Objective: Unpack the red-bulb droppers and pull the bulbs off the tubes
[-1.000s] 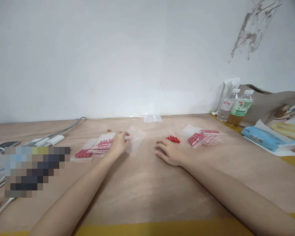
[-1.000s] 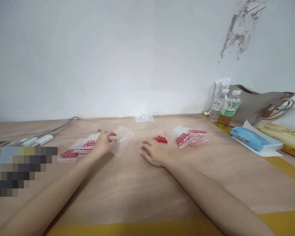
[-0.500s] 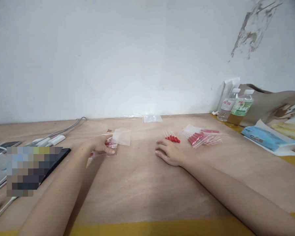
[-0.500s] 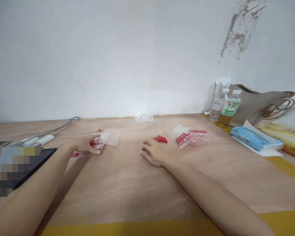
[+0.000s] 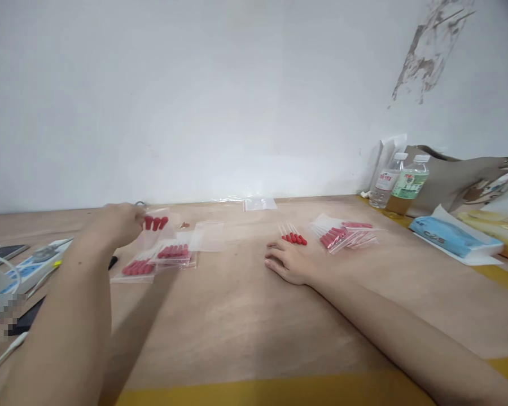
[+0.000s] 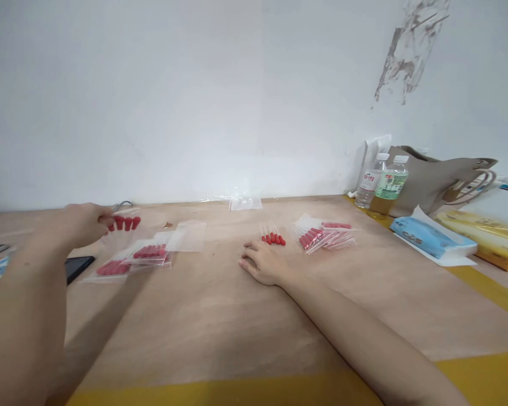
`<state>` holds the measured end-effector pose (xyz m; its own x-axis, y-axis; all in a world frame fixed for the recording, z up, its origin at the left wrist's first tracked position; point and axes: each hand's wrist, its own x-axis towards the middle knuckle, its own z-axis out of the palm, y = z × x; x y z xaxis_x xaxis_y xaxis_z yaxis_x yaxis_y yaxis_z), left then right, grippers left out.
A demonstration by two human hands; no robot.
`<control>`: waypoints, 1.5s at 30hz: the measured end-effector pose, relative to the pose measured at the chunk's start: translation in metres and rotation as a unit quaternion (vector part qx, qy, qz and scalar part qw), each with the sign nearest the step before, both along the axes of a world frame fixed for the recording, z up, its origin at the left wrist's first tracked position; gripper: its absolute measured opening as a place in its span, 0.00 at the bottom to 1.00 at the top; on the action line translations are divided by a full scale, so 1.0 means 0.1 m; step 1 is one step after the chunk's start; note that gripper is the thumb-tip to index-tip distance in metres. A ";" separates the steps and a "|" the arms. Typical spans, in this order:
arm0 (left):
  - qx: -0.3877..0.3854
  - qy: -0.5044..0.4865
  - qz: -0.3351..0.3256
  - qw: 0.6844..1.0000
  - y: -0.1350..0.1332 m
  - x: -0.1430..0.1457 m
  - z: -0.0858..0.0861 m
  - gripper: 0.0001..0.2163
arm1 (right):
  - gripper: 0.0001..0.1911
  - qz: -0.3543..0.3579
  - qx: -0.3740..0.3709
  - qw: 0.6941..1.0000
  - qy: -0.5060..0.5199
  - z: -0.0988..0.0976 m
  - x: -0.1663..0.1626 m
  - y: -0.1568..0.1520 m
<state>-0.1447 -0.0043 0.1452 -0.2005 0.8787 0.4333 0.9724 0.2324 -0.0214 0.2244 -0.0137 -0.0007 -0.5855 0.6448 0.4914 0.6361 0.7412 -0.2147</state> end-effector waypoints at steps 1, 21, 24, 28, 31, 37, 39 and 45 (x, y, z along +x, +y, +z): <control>-0.020 0.027 -0.014 0.999 -0.03 0.13 0.01 0.12 | 0.13 0.001 0.001 1.000 0.001 0.00 0.00 0.00; 0.043 0.011 -0.464 0.885 -0.05 1.70 -1.41 0.12 | 0.09 -0.045 0.139 0.989 -0.011 -0.06 -0.06 0.08; 0.078 -0.041 -0.492 0.866 -0.05 1.68 -1.43 0.11 | 0.08 -0.038 0.132 0.990 -0.019 -0.07 -0.05 0.08; 0.067 -0.130 -0.531 0.835 -0.03 1.69 -1.44 0.10 | 0.08 -0.029 0.129 0.991 -0.002 -0.08 -0.04 0.08; 0.019 -0.222 -0.520 0.825 -0.01 1.69 -1.43 0.09 | 0.06 -0.019 0.136 0.990 0.016 -0.07 -0.05 0.08; -0.048 -0.342 -0.476 0.809 0.02 1.66 -1.44 0.06 | 0.06 0.012 0.152 0.988 0.029 -0.06 -0.06 0.09; -0.052 -0.363 -0.471 0.802 0.04 1.65 -1.46 0.05 | 0.05 0.013 0.153 0.987 0.038 -0.06 -0.05 0.09; -0.059 -0.401 -0.467 0.786 0.05 1.65 -1.46 0.04 | 0.07 0.037 0.159 0.986 0.030 -0.05 -0.08 0.10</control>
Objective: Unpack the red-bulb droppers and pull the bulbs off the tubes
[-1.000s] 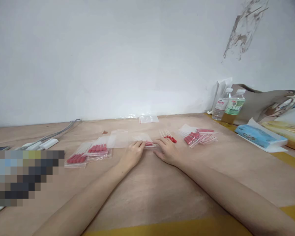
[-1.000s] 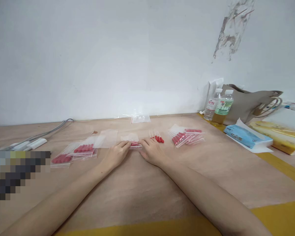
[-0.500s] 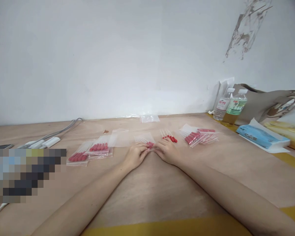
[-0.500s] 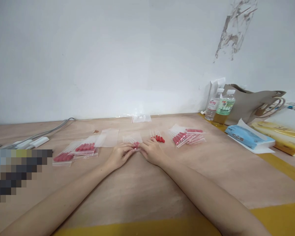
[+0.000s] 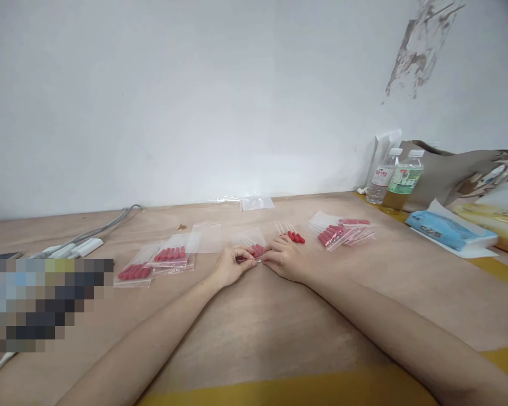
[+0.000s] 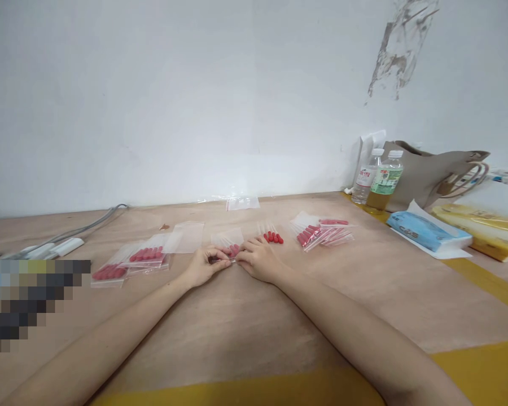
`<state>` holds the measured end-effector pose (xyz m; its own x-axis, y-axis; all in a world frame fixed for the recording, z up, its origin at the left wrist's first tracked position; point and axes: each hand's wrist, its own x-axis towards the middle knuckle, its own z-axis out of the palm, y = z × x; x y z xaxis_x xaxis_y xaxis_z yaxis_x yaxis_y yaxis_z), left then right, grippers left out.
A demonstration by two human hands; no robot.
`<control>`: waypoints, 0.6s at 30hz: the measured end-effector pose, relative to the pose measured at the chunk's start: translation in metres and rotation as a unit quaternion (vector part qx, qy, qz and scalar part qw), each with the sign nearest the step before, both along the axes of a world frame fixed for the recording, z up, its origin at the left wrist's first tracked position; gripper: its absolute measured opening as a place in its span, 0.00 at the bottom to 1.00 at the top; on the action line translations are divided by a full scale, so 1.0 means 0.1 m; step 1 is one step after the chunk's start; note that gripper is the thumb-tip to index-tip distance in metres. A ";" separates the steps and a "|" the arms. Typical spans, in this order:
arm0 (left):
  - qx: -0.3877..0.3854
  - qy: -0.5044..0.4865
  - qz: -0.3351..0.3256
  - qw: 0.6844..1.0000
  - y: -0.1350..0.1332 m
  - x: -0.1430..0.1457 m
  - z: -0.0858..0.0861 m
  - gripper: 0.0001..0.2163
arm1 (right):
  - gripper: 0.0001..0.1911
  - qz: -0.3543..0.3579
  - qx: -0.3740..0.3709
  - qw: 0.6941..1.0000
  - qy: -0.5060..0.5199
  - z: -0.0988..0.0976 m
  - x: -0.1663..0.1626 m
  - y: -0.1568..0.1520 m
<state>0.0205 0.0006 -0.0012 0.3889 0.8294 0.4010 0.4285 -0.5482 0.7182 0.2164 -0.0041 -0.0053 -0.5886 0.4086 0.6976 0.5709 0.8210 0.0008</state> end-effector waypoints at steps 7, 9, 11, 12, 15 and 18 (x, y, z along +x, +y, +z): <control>-0.001 0.010 0.016 1.000 0.01 0.00 -0.01 0.06 | 0.08 -0.027 -0.020 0.999 -0.026 0.00 -0.08 -0.01; 0.003 0.024 0.022 0.999 0.03 0.01 -0.03 0.07 | 0.07 -0.037 -0.023 0.999 -0.030 0.00 -0.10 -0.01; 0.007 0.024 0.024 0.999 0.04 0.03 -0.03 0.07 | 0.06 -0.043 -0.028 0.998 -0.030 0.00 -0.12 -0.01; 0.007 0.016 0.023 1.000 0.05 0.03 -0.03 0.07 | 0.05 -0.046 -0.034 0.998 -0.028 0.00 -0.13 -0.01; -0.006 -0.021 0.023 0.999 0.03 0.06 -0.01 0.08 | 0.03 -0.056 -0.057 0.997 -0.007 0.00 -0.17 -0.01; -0.015 -0.038 0.015 0.999 0.00 0.07 0.01 0.07 | 0.01 -0.071 -0.080 0.994 0.017 -0.02 -0.21 -0.02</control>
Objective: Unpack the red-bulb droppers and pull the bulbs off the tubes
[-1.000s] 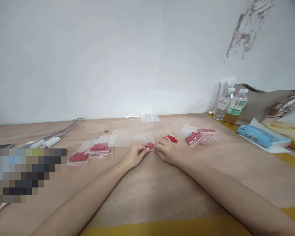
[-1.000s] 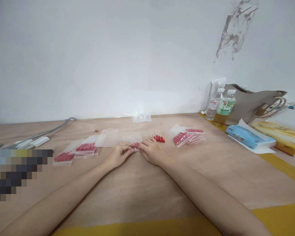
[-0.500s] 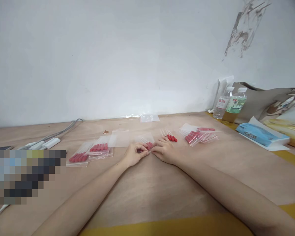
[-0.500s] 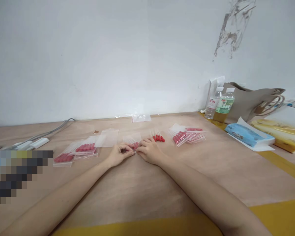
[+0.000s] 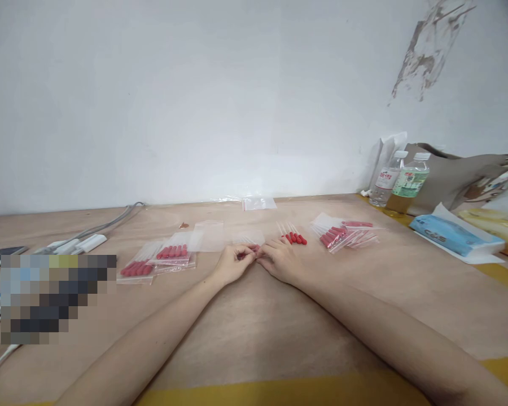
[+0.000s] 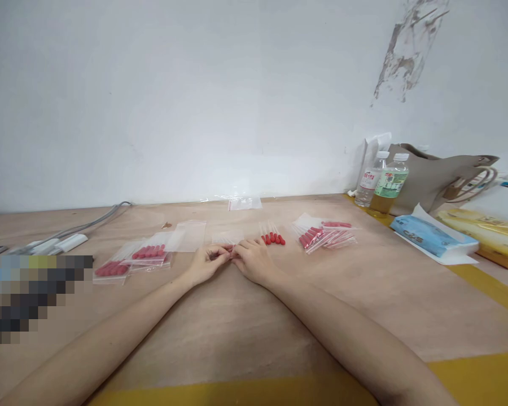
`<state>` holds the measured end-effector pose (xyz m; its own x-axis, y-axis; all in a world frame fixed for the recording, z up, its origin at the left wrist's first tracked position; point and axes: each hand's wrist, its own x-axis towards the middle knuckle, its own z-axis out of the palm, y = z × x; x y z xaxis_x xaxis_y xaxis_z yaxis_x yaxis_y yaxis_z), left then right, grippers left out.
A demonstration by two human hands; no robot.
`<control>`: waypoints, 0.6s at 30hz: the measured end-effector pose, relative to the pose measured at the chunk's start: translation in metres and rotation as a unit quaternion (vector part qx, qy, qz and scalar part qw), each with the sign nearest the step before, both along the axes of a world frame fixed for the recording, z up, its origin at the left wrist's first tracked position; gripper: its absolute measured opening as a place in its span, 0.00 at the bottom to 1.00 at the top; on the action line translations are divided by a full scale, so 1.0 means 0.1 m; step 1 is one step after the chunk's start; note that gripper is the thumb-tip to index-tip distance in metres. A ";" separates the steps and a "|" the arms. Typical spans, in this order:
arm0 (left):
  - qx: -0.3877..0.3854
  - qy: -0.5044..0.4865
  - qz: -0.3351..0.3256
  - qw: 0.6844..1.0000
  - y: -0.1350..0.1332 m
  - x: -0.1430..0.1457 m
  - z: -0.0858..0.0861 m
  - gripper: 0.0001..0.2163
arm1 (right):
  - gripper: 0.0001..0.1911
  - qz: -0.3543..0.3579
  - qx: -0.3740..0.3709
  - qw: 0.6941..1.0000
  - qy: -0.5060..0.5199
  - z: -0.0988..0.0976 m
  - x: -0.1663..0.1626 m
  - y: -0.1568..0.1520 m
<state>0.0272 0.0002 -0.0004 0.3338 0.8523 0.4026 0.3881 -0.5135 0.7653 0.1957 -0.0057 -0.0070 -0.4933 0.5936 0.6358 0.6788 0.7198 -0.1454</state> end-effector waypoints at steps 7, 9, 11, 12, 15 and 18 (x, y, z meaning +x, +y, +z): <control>-0.013 -0.003 -0.028 1.000 -0.01 -0.02 -0.02 0.05 | 0.05 0.007 -0.016 1.000 -0.012 0.00 0.00 0.00; -0.023 -0.011 -0.029 0.999 0.01 -0.02 -0.04 0.05 | 0.04 0.010 -0.020 1.000 -0.015 0.01 -0.01 0.00; -0.028 -0.027 -0.006 0.999 0.03 -0.01 -0.07 0.06 | 0.04 0.022 -0.021 0.999 -0.020 0.01 -0.02 0.00; -0.030 -0.038 0.013 0.999 0.05 0.00 -0.09 0.06 | 0.03 0.030 -0.019 0.999 -0.022 0.01 -0.03 -0.01; -0.016 -0.056 0.071 0.996 0.06 0.01 -0.11 0.09 | 0.02 0.054 -0.011 0.998 -0.011 0.01 -0.04 -0.04; 0.040 -0.037 0.107 0.993 0.04 -0.02 -0.07 0.11 | 0.03 0.100 -0.044 0.994 0.011 0.04 0.03 -0.09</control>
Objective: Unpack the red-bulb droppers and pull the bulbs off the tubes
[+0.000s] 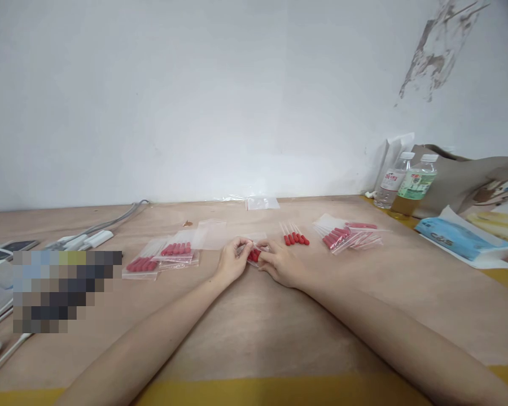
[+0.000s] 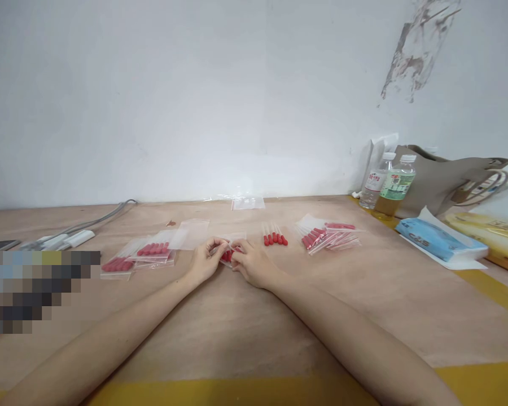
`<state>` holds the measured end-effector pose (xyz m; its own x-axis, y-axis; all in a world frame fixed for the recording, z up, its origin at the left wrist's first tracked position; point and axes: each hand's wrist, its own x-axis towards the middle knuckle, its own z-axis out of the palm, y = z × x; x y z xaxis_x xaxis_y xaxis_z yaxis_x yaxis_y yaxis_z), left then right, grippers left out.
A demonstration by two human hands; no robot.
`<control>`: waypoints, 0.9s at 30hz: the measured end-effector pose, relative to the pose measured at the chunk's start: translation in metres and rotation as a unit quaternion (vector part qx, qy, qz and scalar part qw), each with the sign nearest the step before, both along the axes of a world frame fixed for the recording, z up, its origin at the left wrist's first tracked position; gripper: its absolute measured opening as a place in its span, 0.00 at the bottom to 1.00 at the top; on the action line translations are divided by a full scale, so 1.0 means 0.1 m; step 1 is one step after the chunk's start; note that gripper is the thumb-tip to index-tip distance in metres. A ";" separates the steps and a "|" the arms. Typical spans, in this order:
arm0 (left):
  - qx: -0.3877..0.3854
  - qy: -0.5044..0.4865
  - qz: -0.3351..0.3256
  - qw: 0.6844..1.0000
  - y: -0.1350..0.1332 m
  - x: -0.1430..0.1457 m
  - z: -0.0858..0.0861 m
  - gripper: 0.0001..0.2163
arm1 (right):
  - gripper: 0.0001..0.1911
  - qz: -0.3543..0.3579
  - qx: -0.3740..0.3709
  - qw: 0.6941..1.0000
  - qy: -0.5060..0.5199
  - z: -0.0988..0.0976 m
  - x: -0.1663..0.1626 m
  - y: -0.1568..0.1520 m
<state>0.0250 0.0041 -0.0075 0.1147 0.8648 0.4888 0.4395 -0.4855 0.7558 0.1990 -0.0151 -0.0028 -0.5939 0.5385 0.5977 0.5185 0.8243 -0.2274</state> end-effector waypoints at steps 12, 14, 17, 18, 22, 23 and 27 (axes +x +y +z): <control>-0.024 0.187 -0.141 0.972 -0.10 -0.21 0.09 0.20 | 0.04 -0.099 -0.048 0.988 0.109 -0.04 0.28 0.10; -0.014 0.194 -0.148 0.970 -0.11 -0.21 0.09 0.22 | 0.06 -0.142 -0.026 0.987 0.077 -0.06 0.26 0.12; 0.006 0.191 -0.156 0.969 -0.13 -0.22 0.12 0.21 | 0.10 -0.181 -0.026 0.983 0.029 -0.04 0.25 0.11; 0.011 0.191 -0.157 0.969 -0.13 -0.23 0.13 0.21 | 0.11 -0.175 -0.041 0.984 0.020 -0.02 0.25 0.11; 0.022 0.195 -0.160 0.967 -0.16 -0.22 0.17 0.20 | 0.06 -0.056 -0.134 0.989 0.040 0.03 0.24 0.09; 0.019 0.194 -0.158 0.968 -0.16 -0.22 0.17 0.20 | 0.05 -0.028 -0.154 0.986 0.054 0.04 0.24 0.09; 0.007 0.182 -0.149 0.972 -0.16 -0.21 0.16 0.20 | 0.12 -0.019 -0.203 0.976 0.080 0.06 0.21 0.06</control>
<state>0.0036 -0.0118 0.0080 0.5260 0.7606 0.3806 0.5152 -0.6410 0.5689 0.2203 -0.0089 0.0034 -0.4864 0.7696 0.4137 0.4779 0.6307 -0.6114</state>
